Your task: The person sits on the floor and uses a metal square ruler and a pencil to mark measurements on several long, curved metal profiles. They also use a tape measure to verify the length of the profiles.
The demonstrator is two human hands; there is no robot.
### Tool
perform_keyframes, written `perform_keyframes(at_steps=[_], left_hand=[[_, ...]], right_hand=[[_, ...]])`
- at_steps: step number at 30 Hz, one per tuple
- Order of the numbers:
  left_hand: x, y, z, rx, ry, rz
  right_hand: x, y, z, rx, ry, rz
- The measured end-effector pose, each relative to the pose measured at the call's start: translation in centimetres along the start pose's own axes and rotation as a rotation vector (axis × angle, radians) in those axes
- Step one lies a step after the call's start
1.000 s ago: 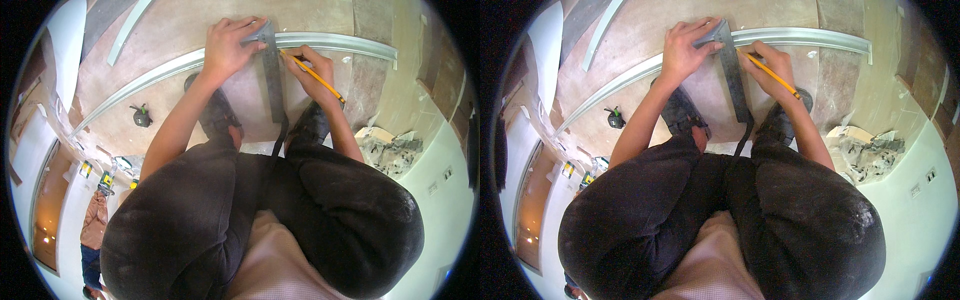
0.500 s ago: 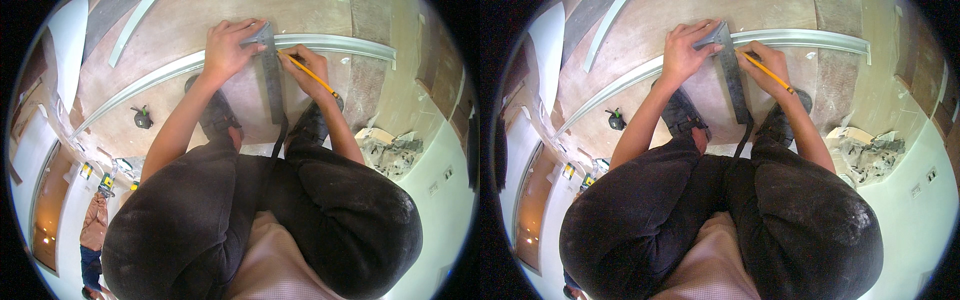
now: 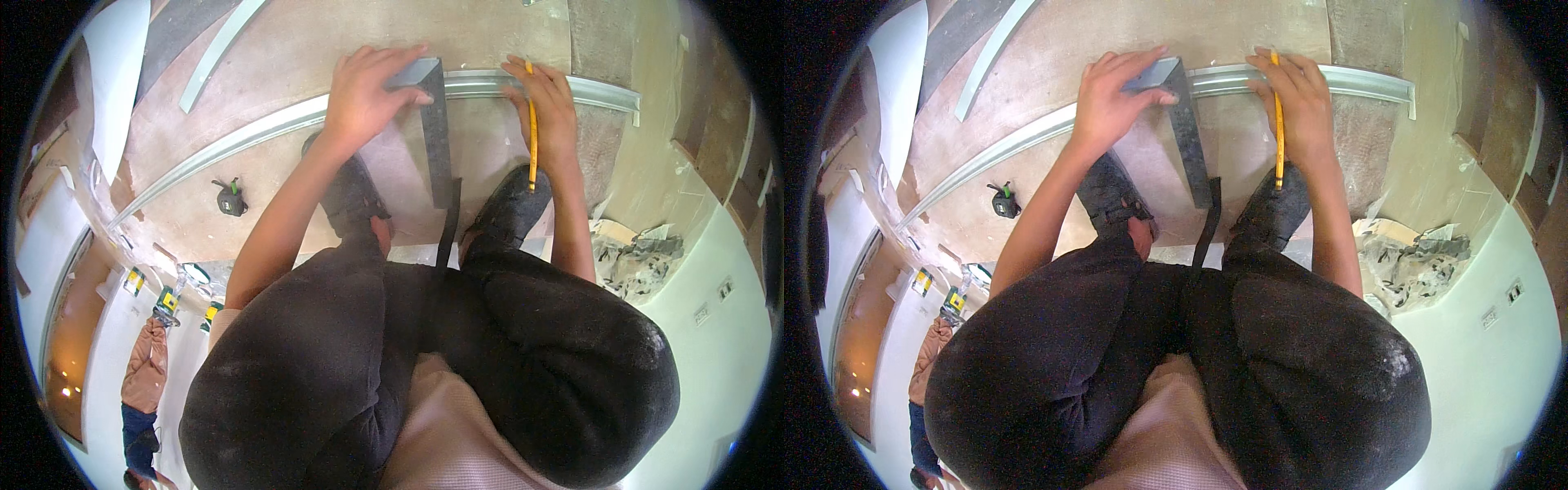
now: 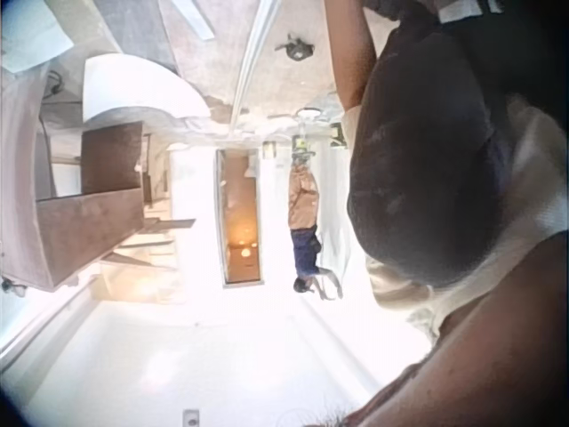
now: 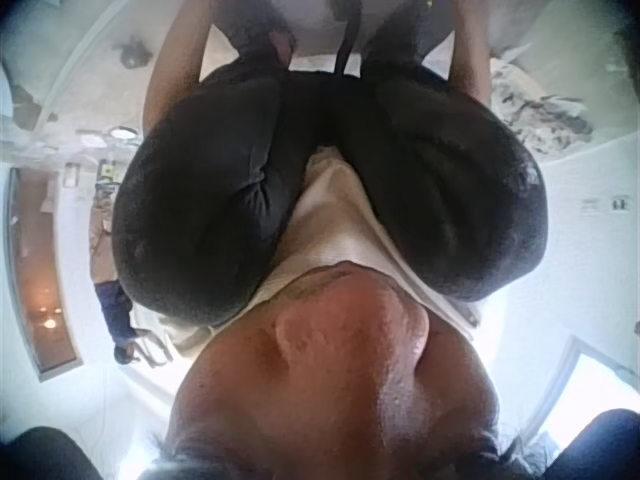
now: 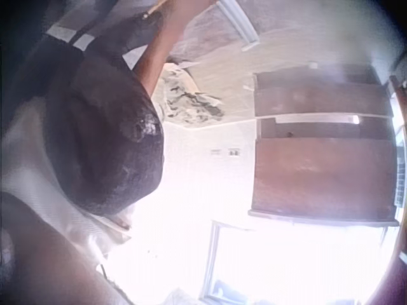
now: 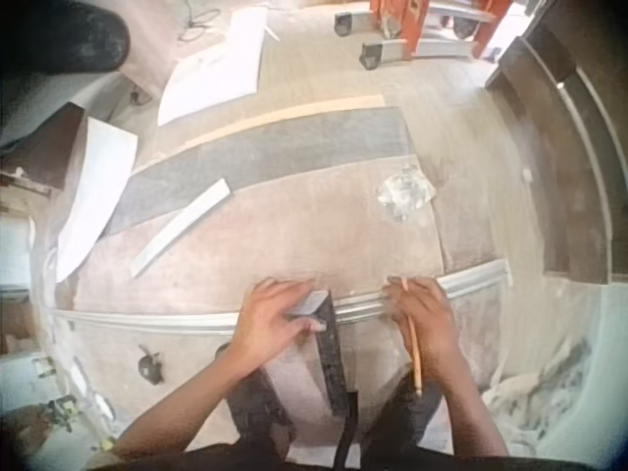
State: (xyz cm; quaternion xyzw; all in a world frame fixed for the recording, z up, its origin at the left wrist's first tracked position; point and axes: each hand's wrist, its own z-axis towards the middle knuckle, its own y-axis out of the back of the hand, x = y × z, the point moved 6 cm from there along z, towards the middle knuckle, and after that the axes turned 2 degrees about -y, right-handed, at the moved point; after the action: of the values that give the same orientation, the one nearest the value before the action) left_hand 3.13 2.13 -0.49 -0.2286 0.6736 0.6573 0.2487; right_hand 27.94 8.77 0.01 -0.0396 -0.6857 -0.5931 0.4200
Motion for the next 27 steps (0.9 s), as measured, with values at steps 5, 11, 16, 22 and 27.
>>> perform_keyframes(at_steps=[5,11,16,22,27], left_hand=[[-3.2,3.6,-3.3,0.098,0.023,-0.061],[-2.4,4.5,-7.4,0.006,0.066,-0.041],[-3.3,5.4,-10.6,0.001,0.038,-0.065],[-1.6,3.5,-13.6,0.08,0.163,-0.131],[-0.6,1.5,-15.1,0.154,0.202,-0.121]], right_hand=[[-1.2,-1.5,0.4,0.216,0.174,-0.221],[-1.5,-1.7,1.5,0.28,0.236,-0.086],[-0.7,-0.7,0.0,0.203,0.252,-0.132],[-0.2,-0.5,-2.2,0.062,0.274,-0.177],[-0.1,-0.9,-3.2,-0.014,0.267,-0.188]])
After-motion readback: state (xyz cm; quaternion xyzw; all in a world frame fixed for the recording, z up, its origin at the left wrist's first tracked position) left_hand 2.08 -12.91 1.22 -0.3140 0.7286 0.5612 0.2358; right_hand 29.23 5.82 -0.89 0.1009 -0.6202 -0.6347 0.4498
